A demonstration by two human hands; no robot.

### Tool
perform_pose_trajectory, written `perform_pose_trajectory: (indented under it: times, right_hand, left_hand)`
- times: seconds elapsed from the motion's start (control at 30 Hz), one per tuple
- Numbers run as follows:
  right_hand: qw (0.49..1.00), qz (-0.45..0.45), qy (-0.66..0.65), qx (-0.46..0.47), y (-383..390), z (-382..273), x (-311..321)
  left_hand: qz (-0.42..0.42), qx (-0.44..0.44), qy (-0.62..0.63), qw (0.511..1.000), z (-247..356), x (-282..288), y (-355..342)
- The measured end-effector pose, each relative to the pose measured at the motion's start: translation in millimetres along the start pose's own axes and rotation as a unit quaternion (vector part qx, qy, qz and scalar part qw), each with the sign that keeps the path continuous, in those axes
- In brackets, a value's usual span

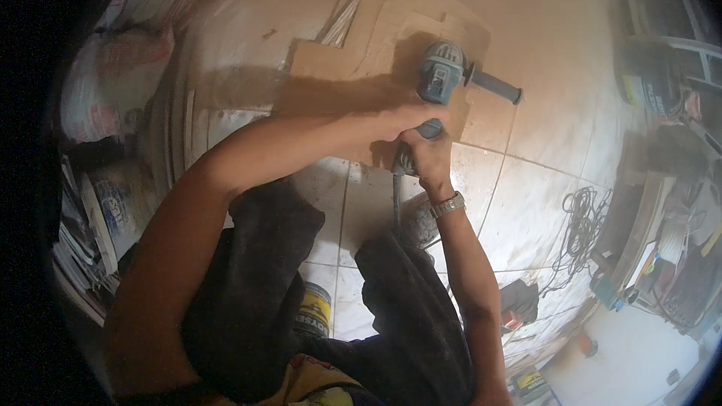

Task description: The person grinds and shapes a tile using an angle grinder, repositioning the tile by hand.

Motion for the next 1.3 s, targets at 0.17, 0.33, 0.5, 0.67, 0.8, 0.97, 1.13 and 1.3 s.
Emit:
perform_pose_trajectory:
  times: [0.17, 0.33, 0.5, 0.67, 0.8, 0.97, 1.13, 1.3]
  right_hand:
    - [0.999, -0.013, 0.041, 0.021, 7, -13, -15]
    - [0.997, -0.009, 0.058, 0.052, 5, -6, -16]
    - [0.999, 0.005, 0.029, 0.011, 10, -6, -3]
    - [0.999, -0.002, 0.039, -0.002, 7, 5, -2]
    - [0.998, -0.031, 0.041, 0.031, 3, 6, -16]
    - [0.998, -0.003, 0.055, 0.012, 11, -1, -9]
    - [0.999, 0.010, 0.042, -0.022, 13, 6, -1]
    - [0.995, -0.030, 0.085, 0.032, 9, 2, -20]
  left_hand:
    - [0.011, 0.038, 0.048, 0.998, -9, 4, 26]
    - [-0.001, 0.058, 0.083, 0.995, -2, 9, 51]
    - [-0.001, 0.011, 0.015, 1.000, 12, 0, 29]
    - [0.007, 0.015, 0.011, 1.000, 9, 0, 37]
    - [-0.014, 0.054, 0.077, 0.996, -1, 6, 52]
    - [-0.016, 0.021, 0.023, 0.999, 12, -4, 47]
    - [-0.022, 0.025, 0.007, 0.999, 7, -9, 46]
    - [-0.046, 0.082, 0.079, 0.992, -5, 4, 66]
Point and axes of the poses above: each hand's wrist, its own y-axis away from the middle knuckle, its own x-axis out of the back of the hand, z = x × y, the point moved 9 cm from there along -y, towards the middle knuckle, and after that the axes turned 2 degrees about x, right-handed, at the moved point
